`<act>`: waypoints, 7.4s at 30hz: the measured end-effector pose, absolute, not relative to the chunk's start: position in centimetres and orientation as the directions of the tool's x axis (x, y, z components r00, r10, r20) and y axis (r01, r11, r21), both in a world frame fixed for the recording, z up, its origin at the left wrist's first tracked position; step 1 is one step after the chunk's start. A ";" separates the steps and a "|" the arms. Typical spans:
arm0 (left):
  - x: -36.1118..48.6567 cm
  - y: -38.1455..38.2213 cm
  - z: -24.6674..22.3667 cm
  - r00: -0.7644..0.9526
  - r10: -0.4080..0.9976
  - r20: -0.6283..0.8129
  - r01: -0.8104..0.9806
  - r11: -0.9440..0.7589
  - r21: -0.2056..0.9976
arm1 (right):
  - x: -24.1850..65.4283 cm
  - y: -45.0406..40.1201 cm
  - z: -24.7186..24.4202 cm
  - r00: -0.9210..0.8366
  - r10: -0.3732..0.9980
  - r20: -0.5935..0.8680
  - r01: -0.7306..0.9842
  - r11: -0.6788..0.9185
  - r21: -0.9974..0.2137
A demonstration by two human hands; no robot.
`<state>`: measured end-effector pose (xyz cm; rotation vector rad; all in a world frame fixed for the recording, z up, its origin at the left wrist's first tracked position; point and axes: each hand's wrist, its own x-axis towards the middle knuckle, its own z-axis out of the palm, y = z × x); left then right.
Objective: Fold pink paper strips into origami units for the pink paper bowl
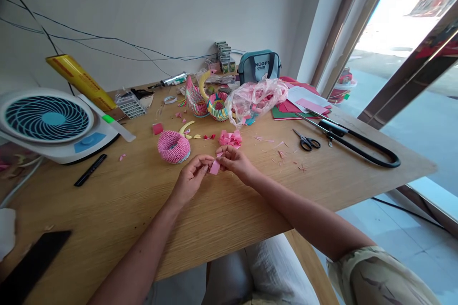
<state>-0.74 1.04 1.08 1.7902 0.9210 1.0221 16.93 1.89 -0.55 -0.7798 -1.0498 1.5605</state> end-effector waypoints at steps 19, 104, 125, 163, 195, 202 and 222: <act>-1.0 1.2 1.1 0.581 0.585 0.565 0.199 -0.776 0.599 | 17.3 0.8 -0.9 -0.528 0.795 -0.299 -0.558 -0.590 -0.584; -0.4 -1.3 1.9 0.000 0.988 -0.153 -0.356 0.143 0.924 | 17.1 -3.7 -0.1 -0.498 0.867 -0.027 0.103 0.028 -0.994; -0.4 -1.4 2.2 0.042 0.988 -0.146 -0.426 0.149 0.892 | 17.4 -3.7 -0.6 -0.495 0.869 -0.016 0.135 0.059 -0.989; -0.9 -1.2 1.0 0.020 0.923 0.384 0.023 -0.384 0.923 | 17.7 -2.7 -1.1 -0.239 0.970 0.033 0.166 0.074 -0.983; -1.5 -0.5 1.2 0.371 0.910 -0.183 -0.579 0.381 0.721 | 29.5 -0.1 -0.1 0.348 0.876 0.335 0.890 -0.196 -0.412; -1.4 -0.5 0.8 0.519 0.798 -0.306 -0.586 0.593 0.553 | 19.0 -1.0 4.2 -0.428 0.837 0.341 0.381 0.509 -0.771; -0.2 -1.3 0.5 0.139 0.985 -0.105 -0.184 0.130 0.974 | 16.7 0.3 0.4 -0.346 0.916 0.205 0.056 0.239 -0.970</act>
